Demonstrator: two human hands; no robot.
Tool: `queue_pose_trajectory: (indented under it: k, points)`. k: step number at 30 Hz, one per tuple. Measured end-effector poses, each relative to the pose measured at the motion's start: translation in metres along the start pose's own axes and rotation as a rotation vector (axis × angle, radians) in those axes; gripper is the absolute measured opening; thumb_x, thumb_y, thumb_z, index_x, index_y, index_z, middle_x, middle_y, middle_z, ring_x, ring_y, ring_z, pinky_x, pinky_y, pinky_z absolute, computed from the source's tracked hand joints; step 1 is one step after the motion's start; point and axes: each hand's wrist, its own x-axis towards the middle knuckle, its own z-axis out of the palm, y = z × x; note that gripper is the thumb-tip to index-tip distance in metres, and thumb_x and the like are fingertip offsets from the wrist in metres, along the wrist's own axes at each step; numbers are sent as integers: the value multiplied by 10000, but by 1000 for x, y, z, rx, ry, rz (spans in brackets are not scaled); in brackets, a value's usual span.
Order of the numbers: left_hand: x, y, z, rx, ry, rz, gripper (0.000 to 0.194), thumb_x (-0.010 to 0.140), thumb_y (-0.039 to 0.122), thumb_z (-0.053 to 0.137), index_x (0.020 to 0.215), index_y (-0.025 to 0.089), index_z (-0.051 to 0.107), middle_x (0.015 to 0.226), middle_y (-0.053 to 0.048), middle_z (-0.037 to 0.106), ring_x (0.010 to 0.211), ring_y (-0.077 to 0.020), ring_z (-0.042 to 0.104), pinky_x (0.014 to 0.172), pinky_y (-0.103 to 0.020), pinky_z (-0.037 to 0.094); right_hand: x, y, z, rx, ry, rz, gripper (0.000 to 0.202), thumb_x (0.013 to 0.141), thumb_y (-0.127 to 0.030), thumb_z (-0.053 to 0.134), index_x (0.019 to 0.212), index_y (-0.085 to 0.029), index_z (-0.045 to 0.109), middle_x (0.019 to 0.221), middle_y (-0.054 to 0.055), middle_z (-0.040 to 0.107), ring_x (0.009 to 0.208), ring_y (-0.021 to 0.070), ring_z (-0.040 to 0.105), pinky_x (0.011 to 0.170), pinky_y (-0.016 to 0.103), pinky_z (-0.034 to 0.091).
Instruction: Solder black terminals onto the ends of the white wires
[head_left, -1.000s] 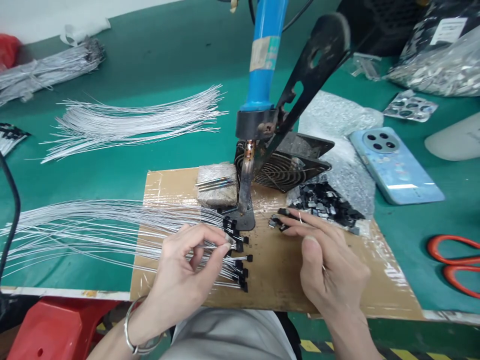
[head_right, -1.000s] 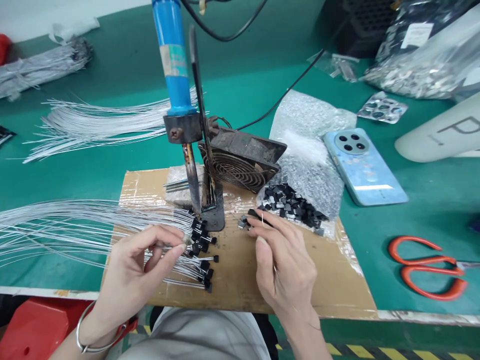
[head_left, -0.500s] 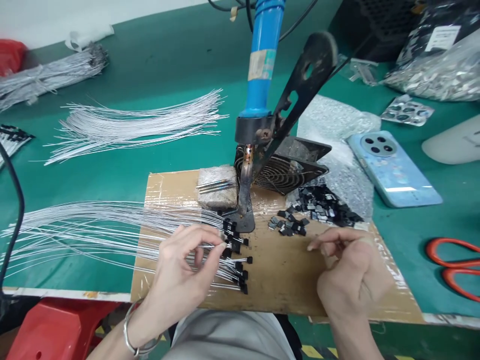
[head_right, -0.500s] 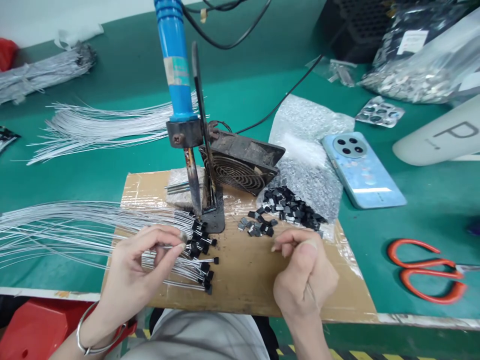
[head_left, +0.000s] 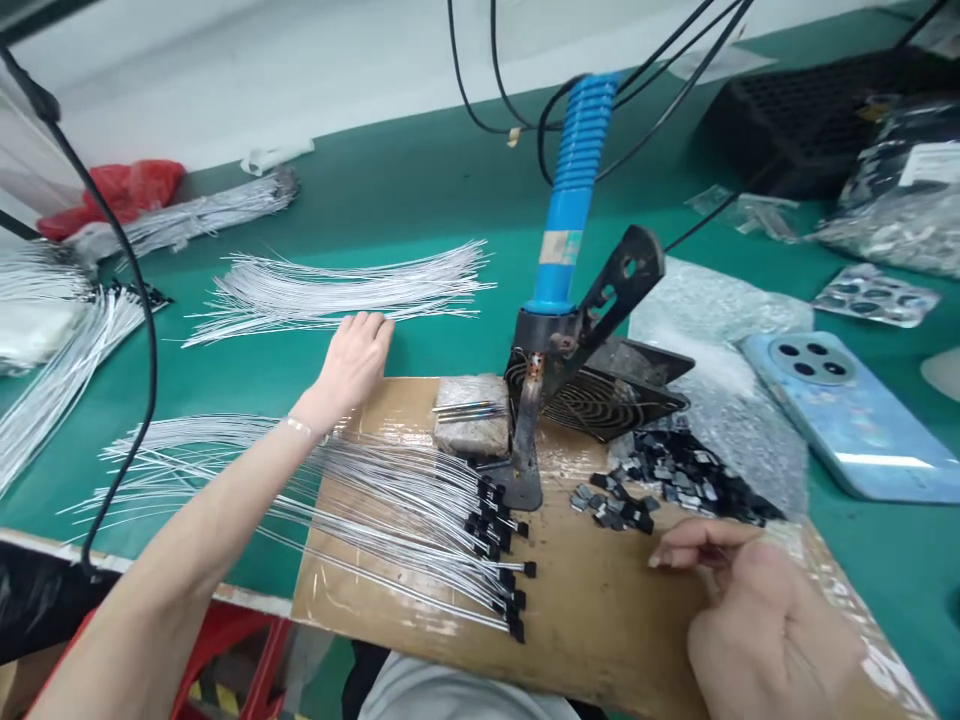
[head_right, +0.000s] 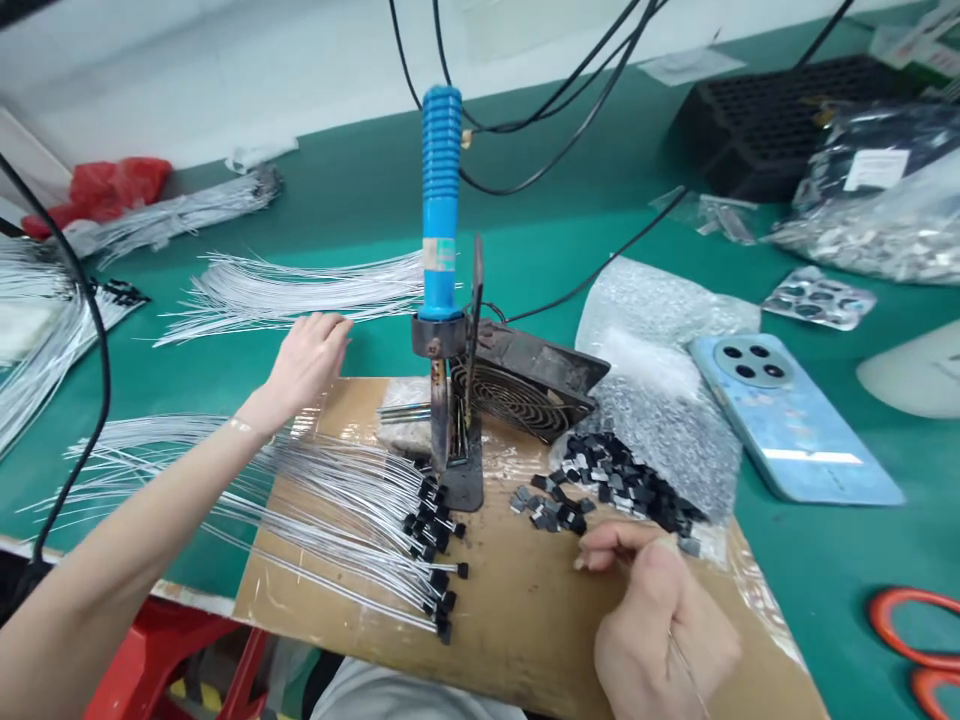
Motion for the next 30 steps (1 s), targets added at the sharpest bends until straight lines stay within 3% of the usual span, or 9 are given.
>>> queue_pose_trajectory:
  k: [2, 4, 8, 11, 14, 17, 21, 25, 30]
  points:
    - [25, -17, 17, 1, -39, -1, 243, 990, 195, 560, 1184, 87, 658, 1213, -185, 663, 1108, -307, 641, 950, -501, 519, 0, 3, -1, 20, -40, 41, 528, 1022, -569, 326, 750, -216, 610, 700, 44, 614, 700, 225, 587, 719, 404, 459]
    - [41, -27, 30, -20, -68, -9, 334, 972, 297, 627, 1266, 139, 611, 1269, -128, 635, 1079, -259, 657, 904, -464, 566, 0, 6, -2, 37, -46, 74, 535, 1009, -598, 351, 747, -215, 617, 703, 42, 625, 709, 222, 589, 739, 397, 452]
    - [45, -33, 37, -105, -60, -61, 351, 971, 297, 629, 1279, 132, 602, 1271, -132, 632, 1074, -258, 659, 890, -454, 575, 0, 5, -2, 24, -43, 118, 570, 988, -637, 374, 716, -206, 629, 673, 50, 631, 678, 229, 597, 730, 407, 450]
    - [38, -37, 30, -198, 12, -133, 355, 969, 311, 633, 1282, 147, 600, 1277, -121, 629, 1074, -256, 659, 886, -461, 575, 1, 1, 0, 41, -14, 146, 544, 961, -640, 450, 683, -218, 651, 653, 62, 641, 643, 244, 599, 711, 431, 446]
    - [30, -42, 16, -328, 124, -203, 224, 996, 282, 573, 1148, 142, 660, 1106, -100, 701, 981, -222, 677, 892, -417, 557, 3, 1, 0, 72, -1, 163, 523, 928, -656, 503, 662, -237, 671, 647, 72, 651, 619, 258, 598, 702, 458, 447]
    - [22, -45, -2, -501, 227, -236, 223, 1009, 275, 503, 1001, 140, 679, 868, -76, 727, 797, -173, 681, 797, -320, 553, 3, 3, 0, 71, 6, 193, 549, 894, -710, 504, 652, -247, 674, 656, 83, 659, 626, 274, 601, 719, 484, 452]
    - [13, -45, -17, -715, 328, -257, 266, 955, 394, 576, 930, 151, 682, 821, -66, 730, 716, -161, 689, 683, -276, 559, 4, 0, 0, 24, -1, 201, 586, 865, -755, 487, 627, -248, 662, 647, 79, 661, 659, 286, 619, 738, 475, 459]
    - [11, -45, -16, -855, 373, -282, 307, 866, 442, 678, 844, 137, 708, 805, -80, 749, 661, -173, 709, 663, -285, 572, 3, -7, 0, -42, -29, 182, 589, 893, -722, 465, 667, -214, 658, 670, 45, 656, 678, 245, 618, 737, 399, 472]
    - [18, -44, -2, -909, 376, -308, 278, 828, 401, 706, 813, 126, 736, 788, -92, 764, 744, -217, 743, 731, -314, 586, 3, -7, 0, -6, -12, 163, 591, 877, -721, 501, 658, -196, 659, 645, 39, 654, 653, 225, 611, 705, 362, 463]
